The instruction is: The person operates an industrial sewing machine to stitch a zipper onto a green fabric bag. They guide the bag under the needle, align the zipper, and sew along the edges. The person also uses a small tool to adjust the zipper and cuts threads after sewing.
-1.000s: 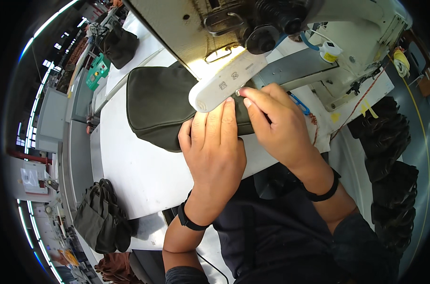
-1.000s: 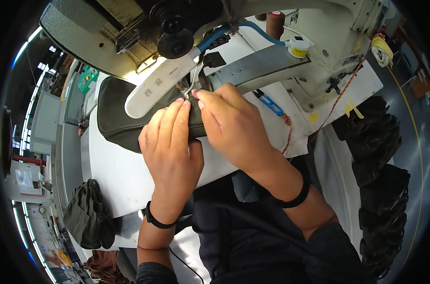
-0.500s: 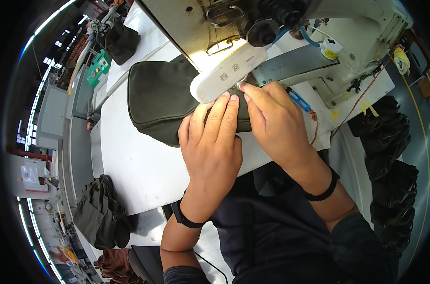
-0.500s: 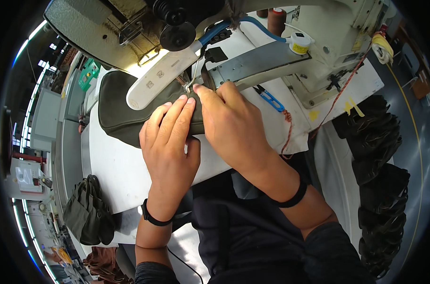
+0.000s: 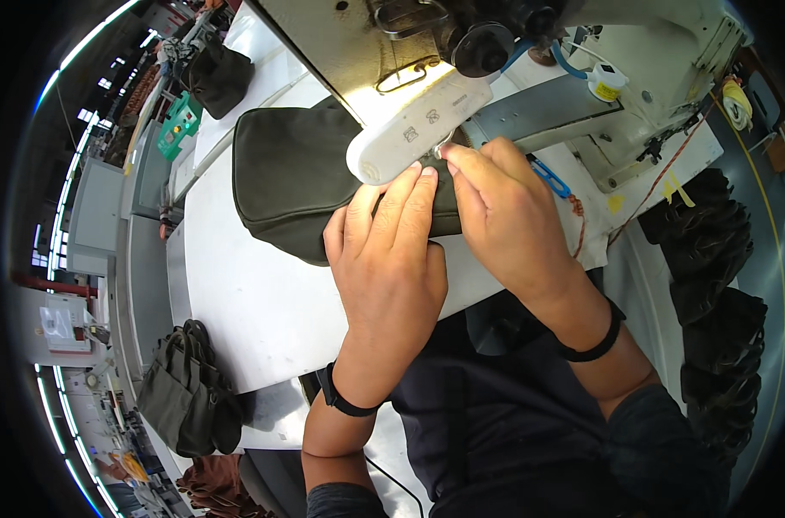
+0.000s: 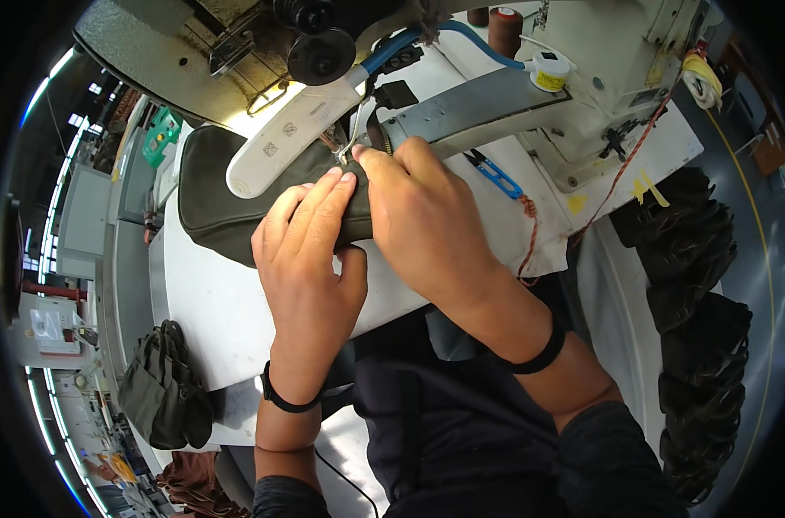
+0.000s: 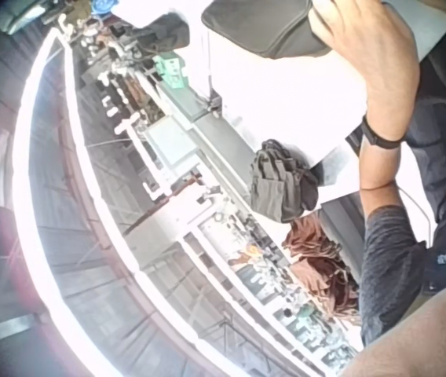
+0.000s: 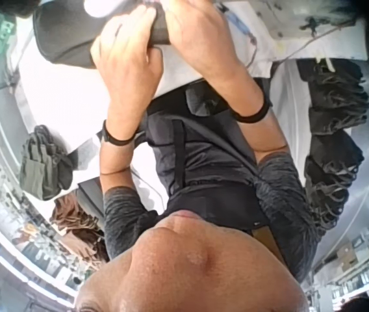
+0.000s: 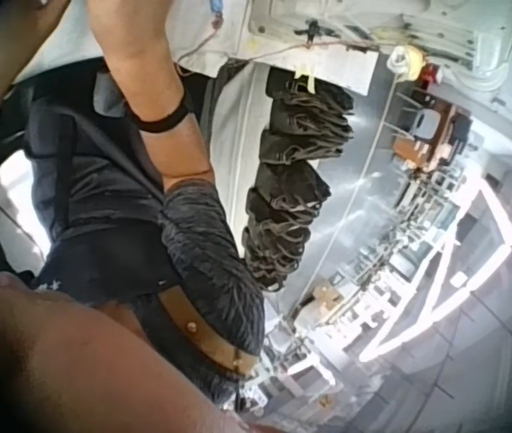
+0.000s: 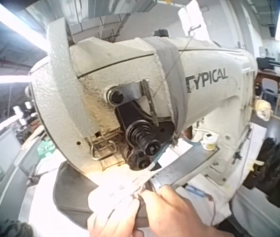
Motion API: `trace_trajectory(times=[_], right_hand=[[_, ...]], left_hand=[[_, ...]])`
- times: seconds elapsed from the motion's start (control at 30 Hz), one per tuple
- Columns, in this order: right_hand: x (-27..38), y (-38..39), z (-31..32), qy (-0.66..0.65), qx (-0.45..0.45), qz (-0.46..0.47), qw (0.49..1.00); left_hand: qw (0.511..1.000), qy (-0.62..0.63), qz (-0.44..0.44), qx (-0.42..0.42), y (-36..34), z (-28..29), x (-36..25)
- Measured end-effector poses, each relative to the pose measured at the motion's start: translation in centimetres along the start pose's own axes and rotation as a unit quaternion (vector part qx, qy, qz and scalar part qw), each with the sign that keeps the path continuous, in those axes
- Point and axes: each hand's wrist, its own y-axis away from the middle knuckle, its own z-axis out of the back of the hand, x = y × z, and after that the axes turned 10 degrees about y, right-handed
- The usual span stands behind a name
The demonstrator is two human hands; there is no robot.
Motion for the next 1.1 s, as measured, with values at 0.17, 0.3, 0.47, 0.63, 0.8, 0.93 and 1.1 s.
trace_trajectory(times=[0.17,0.3,0.47,0.63,0.8,0.93,1.1], right_hand=[[0.0,0.0,0.2,-0.001,0.016,-0.01,1.0],[0.0,0.0,0.2,-0.001,0.008,-0.007,1.0],[0.0,-0.2,0.2,-0.012,0.01,-0.009,1.0],[0.0,-0.1,0.1,-0.006,0.014,-0.025,1.0],[0.3,-0.5,0.3,-0.01,0.013,-0.033,0.999],[0.1,-1.1,0.9,0.004,0.032,-0.021,0.999],[-1.5,-0.3,3.4,-0.046,0.043,-0.041,0.997]], left_hand=[[1.0,0.006,0.011,0.0,-0.1,0.2,-0.1],[1.0,0.011,0.018,-0.007,-0.1,0.1,-0.2],[1.0,0.015,0.018,-0.003,-0.2,0.1,-0.1],[0.999,0.042,0.028,0.009,-0.5,0.4,0.0],[0.999,0.035,0.032,-0.003,-0.6,0.3,0.0],[0.999,0.026,0.024,-0.008,-0.5,0.2,0.1],[1.0,-0.001,0.017,0.001,-0.4,0.0,-0.1]])
